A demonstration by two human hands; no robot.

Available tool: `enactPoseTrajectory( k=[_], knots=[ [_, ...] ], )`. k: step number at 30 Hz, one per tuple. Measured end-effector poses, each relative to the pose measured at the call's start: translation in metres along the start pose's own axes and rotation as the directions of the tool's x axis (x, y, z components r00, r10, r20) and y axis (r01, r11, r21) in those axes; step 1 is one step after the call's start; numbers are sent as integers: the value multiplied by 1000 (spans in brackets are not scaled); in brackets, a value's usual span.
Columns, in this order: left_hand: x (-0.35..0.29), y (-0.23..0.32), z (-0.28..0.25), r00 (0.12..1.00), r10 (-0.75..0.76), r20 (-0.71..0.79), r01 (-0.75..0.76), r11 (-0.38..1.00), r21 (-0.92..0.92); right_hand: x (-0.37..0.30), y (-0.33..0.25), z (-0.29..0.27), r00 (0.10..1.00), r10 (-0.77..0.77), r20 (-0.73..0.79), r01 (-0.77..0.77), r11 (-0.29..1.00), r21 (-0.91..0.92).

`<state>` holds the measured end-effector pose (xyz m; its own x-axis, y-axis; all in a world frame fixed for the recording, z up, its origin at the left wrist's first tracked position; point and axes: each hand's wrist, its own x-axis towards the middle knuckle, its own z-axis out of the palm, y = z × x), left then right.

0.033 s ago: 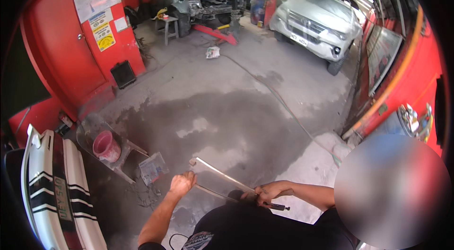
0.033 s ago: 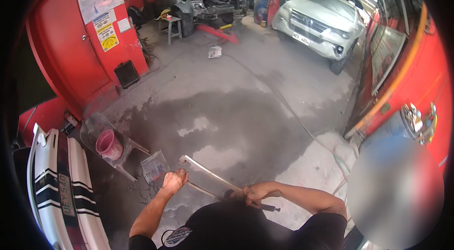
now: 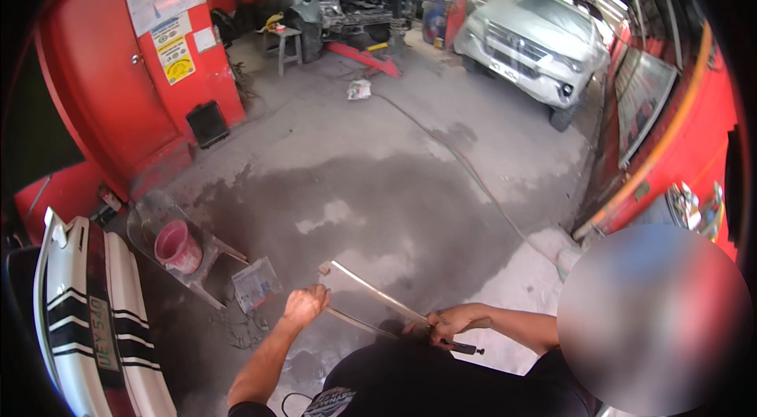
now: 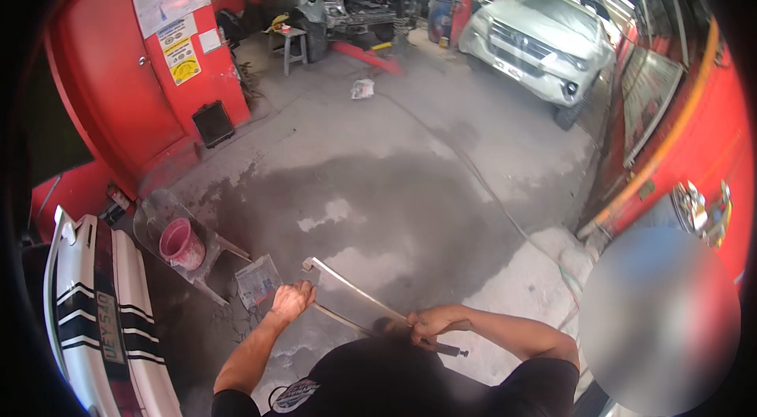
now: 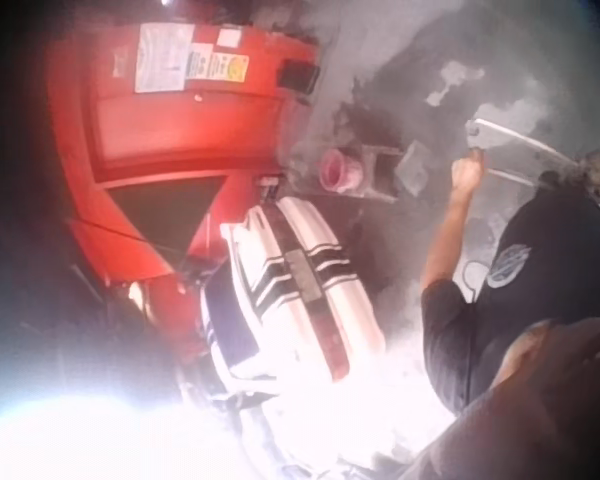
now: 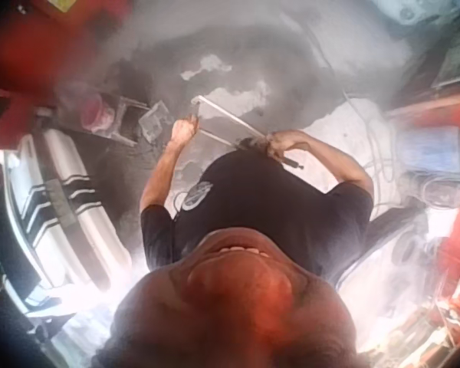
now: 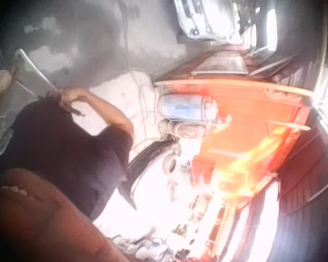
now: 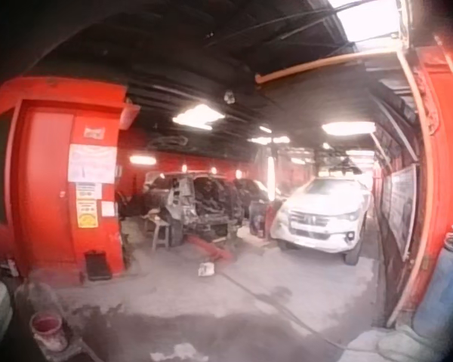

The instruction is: The person walks through a garage, picks up a metal bar, and returns to a car frame mounted on a lift. They place the bar against the frame and use a welding torch to heat the metal.

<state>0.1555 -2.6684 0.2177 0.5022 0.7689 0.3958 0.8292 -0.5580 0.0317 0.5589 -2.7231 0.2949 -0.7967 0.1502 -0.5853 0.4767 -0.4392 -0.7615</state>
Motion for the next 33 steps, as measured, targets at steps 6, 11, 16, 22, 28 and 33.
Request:
enactPoseTrajectory(
  k=[6, 11, 16, 22, 28, 33],
  knots=[
    [172, -177, 106, 994, -77, -72, 76, 997, -8, 74, -124, -219, 996, -93, -15, 92, 993, -79],
    [322, -317, 157, 911, -413, -19, 412, 911, -23, 175, -188, -447, 999, -48, 6, 48, 961, -271],
    [428, -424, 167, 798, -603, -6, 572, 760, -308, 190, -381, -553, 999, -6, 42, 13, 983, -183],
    [560, -570, 244, 691, -713, 121, 486, 334, -808, 277, -456, -716, 984, 100, -150, -126, 977, -172],
    [741, -701, 319, 790, -605, 103, 373, 341, -863, 336, -487, -901, 970, -131, -204, 61, 947, -317],
    [895, -775, 352, 884, -450, 124, 329, 411, -851, 340, -596, -990, 910, 106, -401, -180, 972, -150]
  ],
)
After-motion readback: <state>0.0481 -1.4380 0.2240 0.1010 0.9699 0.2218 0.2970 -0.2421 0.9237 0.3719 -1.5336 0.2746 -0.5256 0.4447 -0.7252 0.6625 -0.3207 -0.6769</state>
